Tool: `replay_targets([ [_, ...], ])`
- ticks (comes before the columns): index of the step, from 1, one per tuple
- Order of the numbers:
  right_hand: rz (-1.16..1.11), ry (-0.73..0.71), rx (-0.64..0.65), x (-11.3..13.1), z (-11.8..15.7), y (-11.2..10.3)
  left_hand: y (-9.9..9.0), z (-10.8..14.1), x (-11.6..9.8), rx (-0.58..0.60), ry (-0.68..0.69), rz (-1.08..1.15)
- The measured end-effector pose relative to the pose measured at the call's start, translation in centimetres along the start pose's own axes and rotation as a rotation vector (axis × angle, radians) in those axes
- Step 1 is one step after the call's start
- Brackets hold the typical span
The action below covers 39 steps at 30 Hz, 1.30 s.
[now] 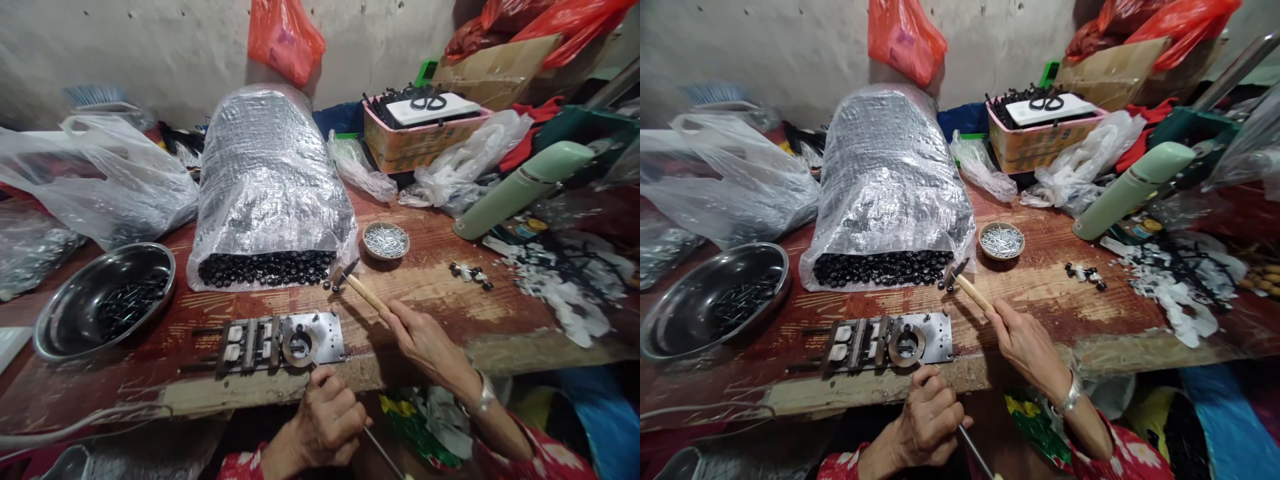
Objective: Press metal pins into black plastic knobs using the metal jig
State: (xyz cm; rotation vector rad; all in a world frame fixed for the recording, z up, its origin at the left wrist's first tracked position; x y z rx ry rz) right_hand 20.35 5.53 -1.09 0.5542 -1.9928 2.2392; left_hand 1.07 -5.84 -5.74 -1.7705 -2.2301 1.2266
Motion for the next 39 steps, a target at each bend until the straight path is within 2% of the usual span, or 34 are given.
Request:
replay_targets([
  [4, 0.319, -0.133, 0.037, 1.8, -1.9, -1.5, -0.1, 0.1, 0.0, -0.015, 0.016, 0.012],
  [7, 0.448, -0.188, 0.037, 3.1, -2.4, -2.7, 0.2, 0.4, 0.2, 0.011, 0.012, -0.005],
  [11, 0.574, -0.254, 0.123, 3.9, -2.5, -4.1, 0.6, 0.8, 0.3, 0.041, 0.007, -0.007],
  [13, 0.589, -0.266, 0.123, 3.9, -2.9, -4.8, 0.5, 0.8, 0.3, 0.025, 0.011, 0.012],
  [18, 0.451, -0.253, -0.003, 4.6, -3.6, -6.1, 0.4, 0.6, 0.3, 0.03, 0.008, 0.019],
  [23, 0.588, -0.309, 0.096, 5.4, -3.5, -5.5, 0.1, 0.4, 0.3, 0.001, 0.028, 0.045],
  [25, 0.619, -0.314, 0.134, 5.6, -3.6, -5.9, 0.0, 0.4, 0.3, -0.005, 0.029, 0.047],
  [30, 0.57, -0.243, 0.057, 6.6, -4.7, -7.7, 0.3, 0.8, 0.5, 0.014, 0.036, 0.057],
  [32, 0.557, -0.242, 0.058, 7.0, -4.8, -7.4, 0.5, 1.0, 0.6, 0.027, 0.045, 0.061],
  [36, 0.655, -0.312, 0.175, 6.7, -4.4, -6.1, 0.5, 1.1, 0.7, 0.025, 0.042, 0.068],
  [39, 0.686, -0.319, 0.125, 6.6, -4.5, -6.7, 0.5, 1.0, 0.6, 0.016, 0.045, 0.08],
])
Point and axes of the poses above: each hand's wrist, its own z-axis away from the middle knuckle, its own y-axis out of the palm, x = y × z, the point moved 5 cm from there along -z, towards the middle knuckle, and after that the axes turned 12 degrees about z, right-handed, at the moved point
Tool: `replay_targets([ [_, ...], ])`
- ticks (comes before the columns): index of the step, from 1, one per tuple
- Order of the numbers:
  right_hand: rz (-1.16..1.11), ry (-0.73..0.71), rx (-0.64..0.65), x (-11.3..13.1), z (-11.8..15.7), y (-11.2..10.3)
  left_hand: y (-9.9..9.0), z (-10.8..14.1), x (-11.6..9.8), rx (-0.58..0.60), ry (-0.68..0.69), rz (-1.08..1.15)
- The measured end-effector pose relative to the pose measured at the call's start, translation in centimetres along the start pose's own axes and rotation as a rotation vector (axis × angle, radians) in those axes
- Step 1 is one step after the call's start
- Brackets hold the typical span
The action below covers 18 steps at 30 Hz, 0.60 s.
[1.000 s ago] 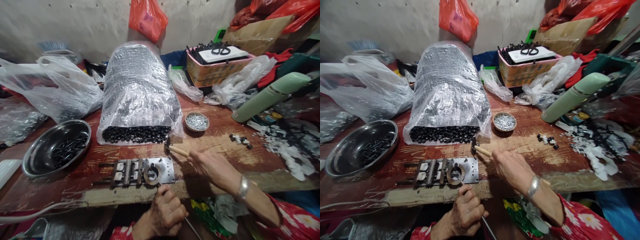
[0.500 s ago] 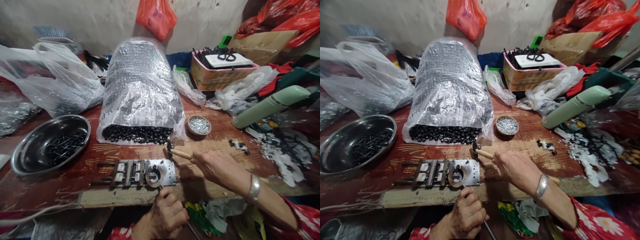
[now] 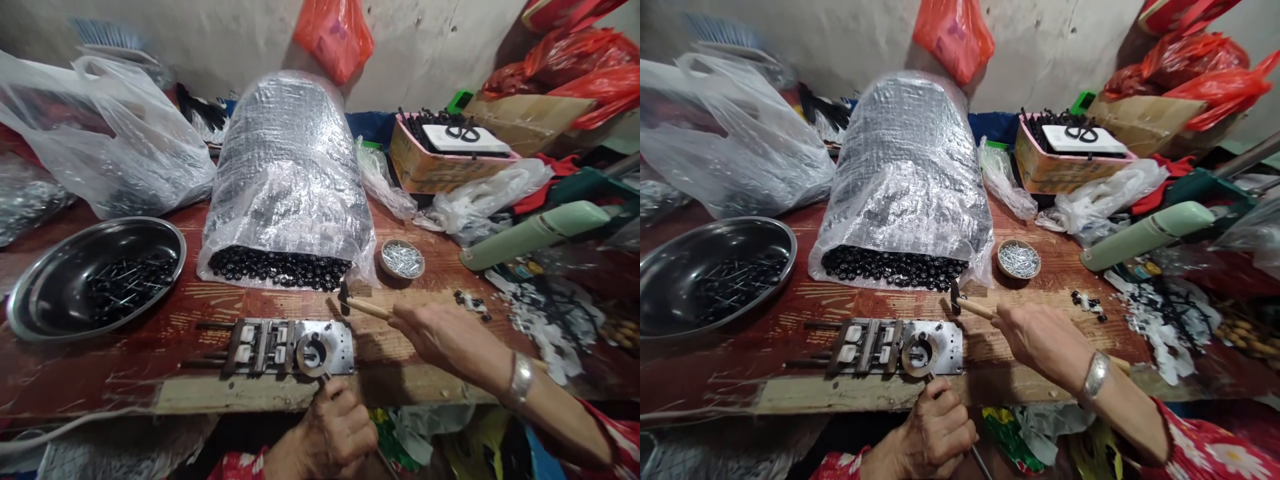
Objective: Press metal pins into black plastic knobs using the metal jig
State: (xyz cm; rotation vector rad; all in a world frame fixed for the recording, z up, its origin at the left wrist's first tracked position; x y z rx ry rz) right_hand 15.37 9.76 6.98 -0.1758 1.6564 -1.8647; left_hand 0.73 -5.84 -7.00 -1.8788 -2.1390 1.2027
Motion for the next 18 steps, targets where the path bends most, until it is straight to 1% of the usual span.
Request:
replay_targets([
  [3, -0.035, 0.032, -0.071, -0.2, -0.3, -1.0, 0.0, 0.0, 0.0, 0.016, -0.008, 0.003],
  [5, -0.051, 0.038, -0.064, 0.2, -0.5, -1.3, 0.1, 0.0, 0.1, 0.044, -0.005, -0.002],
  [8, 0.009, 0.017, 0.049, 1.0, -0.6, -0.9, 0.1, 0.1, 0.0, 0.055, 0.01, -0.008],
  [10, 0.058, 0.008, 0.13, 1.2, -0.5, -0.7, 0.0, 0.1, 0.1, 0.035, 0.01, 0.002],
  [11, 0.072, 0.015, 0.148, 1.1, -0.5, -0.8, 0.0, 0.1, 0.1, 0.026, 0.006, 0.011],
  [13, 0.077, 0.037, 0.119, 0.8, -0.5, -1.2, 0.0, 0.1, 0.1, 0.015, 0.003, 0.027],
  [16, 0.035, 0.063, 0.008, 0.8, -0.7, -1.9, -0.1, 0.0, 0.1, 0.015, 0.006, 0.032],
  [18, 0.01, 0.057, 0.006, 1.1, -0.8, -1.8, -0.1, -0.1, 0.1, 0.027, 0.01, 0.024],
])
Point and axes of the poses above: each hand's wrist, its own z-axis away from the middle knuckle, its own y-axis out of the palm, x = y × z, the point moved 5 cm from there along -z, towards the middle knuckle, and after that the axes turned 12 degrees about z, right-handed, at the moved point
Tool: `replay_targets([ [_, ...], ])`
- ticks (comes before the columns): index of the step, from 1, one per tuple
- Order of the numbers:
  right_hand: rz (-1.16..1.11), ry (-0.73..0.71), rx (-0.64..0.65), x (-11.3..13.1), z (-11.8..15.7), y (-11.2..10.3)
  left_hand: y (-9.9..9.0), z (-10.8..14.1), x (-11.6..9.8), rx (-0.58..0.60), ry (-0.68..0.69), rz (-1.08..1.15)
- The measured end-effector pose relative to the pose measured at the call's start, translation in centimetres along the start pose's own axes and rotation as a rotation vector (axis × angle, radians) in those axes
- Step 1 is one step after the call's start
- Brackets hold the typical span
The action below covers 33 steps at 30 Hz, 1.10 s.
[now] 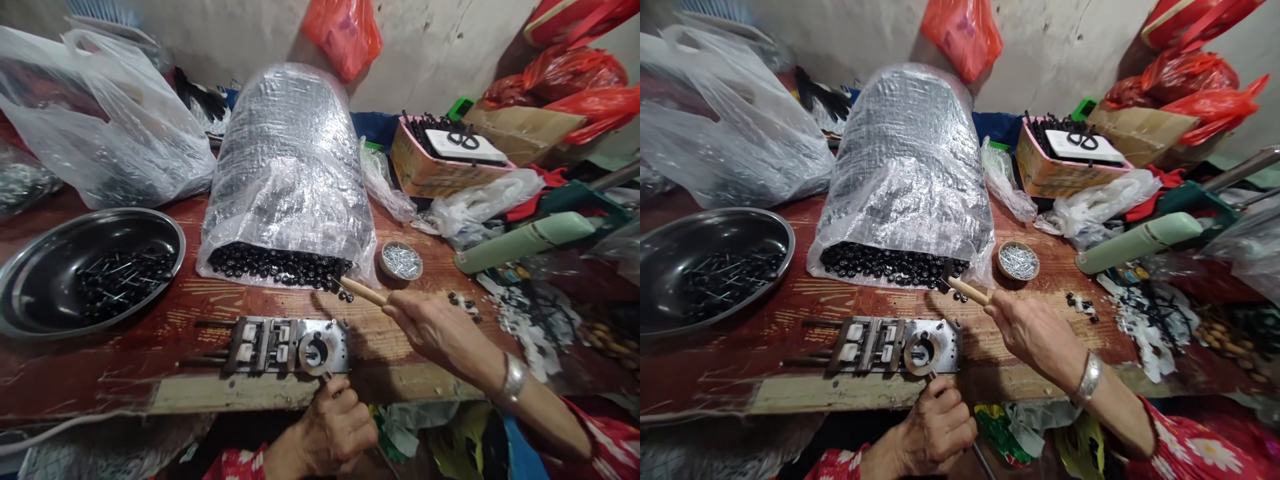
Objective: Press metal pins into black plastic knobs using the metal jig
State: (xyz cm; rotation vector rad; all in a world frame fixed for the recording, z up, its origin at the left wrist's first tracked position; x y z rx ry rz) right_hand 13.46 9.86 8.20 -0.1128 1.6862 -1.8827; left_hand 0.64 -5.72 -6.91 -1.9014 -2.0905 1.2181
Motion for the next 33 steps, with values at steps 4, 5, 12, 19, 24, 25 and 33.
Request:
replay_targets([
  [4, 0.073, -0.031, 0.135, 0.5, 0.3, 1.0, -0.3, -0.2, 0.0, -0.017, 0.006, -0.004],
  [5, 0.083, -0.029, 0.141, 0.5, 0.3, 1.1, -0.3, -0.2, 0.0, -0.026, 0.009, 0.0],
  [12, -0.31, 0.023, 0.032, 0.6, -0.4, 1.7, -0.2, -0.2, -0.1, -0.017, -0.005, -0.001],
  [19, -0.811, 0.121, -0.069, 4.6, -2.9, 6.7, -0.1, 0.0, -0.1, -0.007, -0.006, -0.009],
  [24, -0.912, 0.211, -0.097, 6.4, -3.4, 8.2, -0.1, 0.0, -0.1, 0.007, -0.008, -0.032],
  [25, -0.928, 0.22, -0.111, 6.5, -3.3, 8.2, -0.1, 0.0, -0.1, 0.001, -0.005, -0.033],
  [33, -0.981, 0.317, -0.185, 5.8, -2.7, 9.4, -0.5, -0.2, -0.1, 0.039, 0.007, -0.019],
])
Point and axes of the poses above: each hand's wrist, its own z-axis away from the middle knuckle, its own y-axis out of the palm, x = y × z, the point moved 5 cm from there along -z, towards the middle knuckle, and after that the axes turned 12 degrees about z, right-handed, at the moved point
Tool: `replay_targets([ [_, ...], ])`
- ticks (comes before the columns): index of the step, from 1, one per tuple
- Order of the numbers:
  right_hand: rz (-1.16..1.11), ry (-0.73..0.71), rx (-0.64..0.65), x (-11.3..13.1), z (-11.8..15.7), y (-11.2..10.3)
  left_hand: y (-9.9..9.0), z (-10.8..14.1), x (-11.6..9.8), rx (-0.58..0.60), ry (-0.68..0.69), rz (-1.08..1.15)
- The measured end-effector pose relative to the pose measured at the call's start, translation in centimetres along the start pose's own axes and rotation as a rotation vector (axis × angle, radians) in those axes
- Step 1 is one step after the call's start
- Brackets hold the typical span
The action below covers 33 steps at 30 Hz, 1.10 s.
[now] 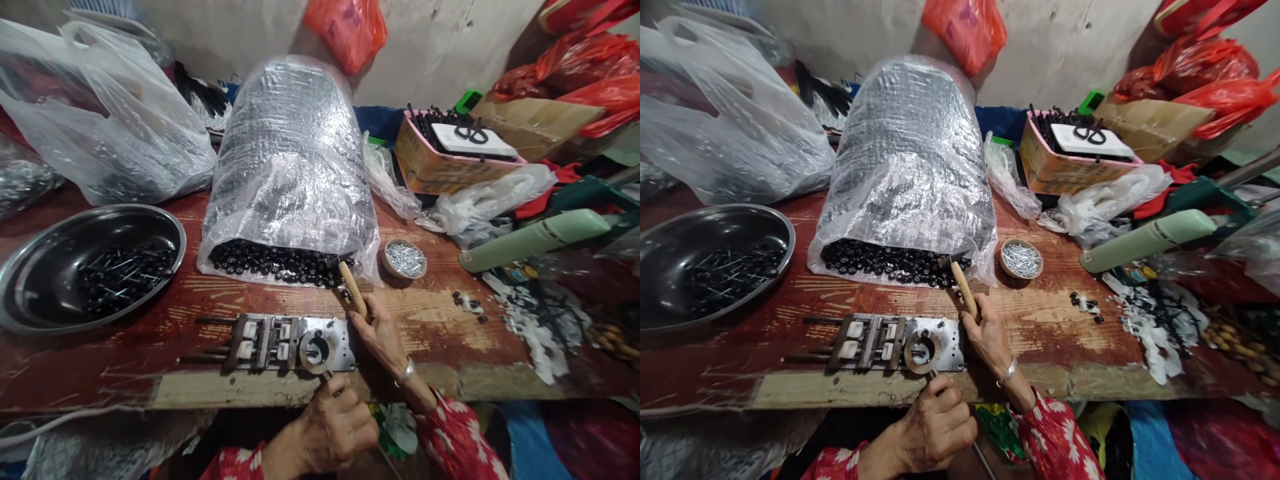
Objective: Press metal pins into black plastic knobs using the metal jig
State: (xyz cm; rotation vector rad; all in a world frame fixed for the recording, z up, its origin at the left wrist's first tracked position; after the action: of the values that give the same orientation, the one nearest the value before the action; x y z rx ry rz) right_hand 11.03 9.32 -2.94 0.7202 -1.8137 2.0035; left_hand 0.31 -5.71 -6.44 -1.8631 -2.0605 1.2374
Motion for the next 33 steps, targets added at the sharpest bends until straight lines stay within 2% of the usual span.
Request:
replay_targets([
  [6, -0.072, 0.021, 0.001, -1.0, 0.2, -0.3, 0.0, -0.1, 0.1, -0.009, -0.02, 0.017],
  [10, -0.145, 0.066, -0.026, -1.9, 1.8, -1.2, -0.3, -0.3, 0.0, -0.059, -0.009, 0.024],
  [16, -0.131, 0.15, -0.078, -5.3, 5.7, -3.2, -0.2, -0.4, 0.0, -0.05, -0.016, 0.021],
  [22, -0.219, 0.275, -0.089, -8.3, 7.9, -4.3, -0.2, -0.3, -0.1, -0.061, -0.023, 0.019],
  [24, -0.198, 0.26, -0.098, -8.2, 8.3, -4.2, -0.2, -0.3, -0.2, -0.068, -0.026, 0.02],
  [27, -0.093, 0.131, 0.007, -7.0, 8.7, -3.8, -0.1, -0.3, -0.2, -0.073, -0.023, 0.027],
  [29, -0.061, 0.094, 0.041, -6.7, 8.8, -3.9, -0.1, -0.2, -0.2, -0.075, -0.019, 0.028],
  [33, -0.116, 0.172, -0.094, -7.9, 9.0, -5.0, 0.1, -0.1, -0.1, -0.066, -0.021, 0.027],
])
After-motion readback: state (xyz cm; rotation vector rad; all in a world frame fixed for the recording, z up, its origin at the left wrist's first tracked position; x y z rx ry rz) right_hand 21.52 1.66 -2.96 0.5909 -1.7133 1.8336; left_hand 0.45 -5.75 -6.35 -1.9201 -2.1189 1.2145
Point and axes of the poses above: each hand's wrist, its own z-axis away from the middle knuckle, its own y-axis out of the palm, x = y × z, the point moved 5 cm from there along -z, towards the middle knuckle, and after that the axes turned 12 degrees about z, right-handed, at the moved point
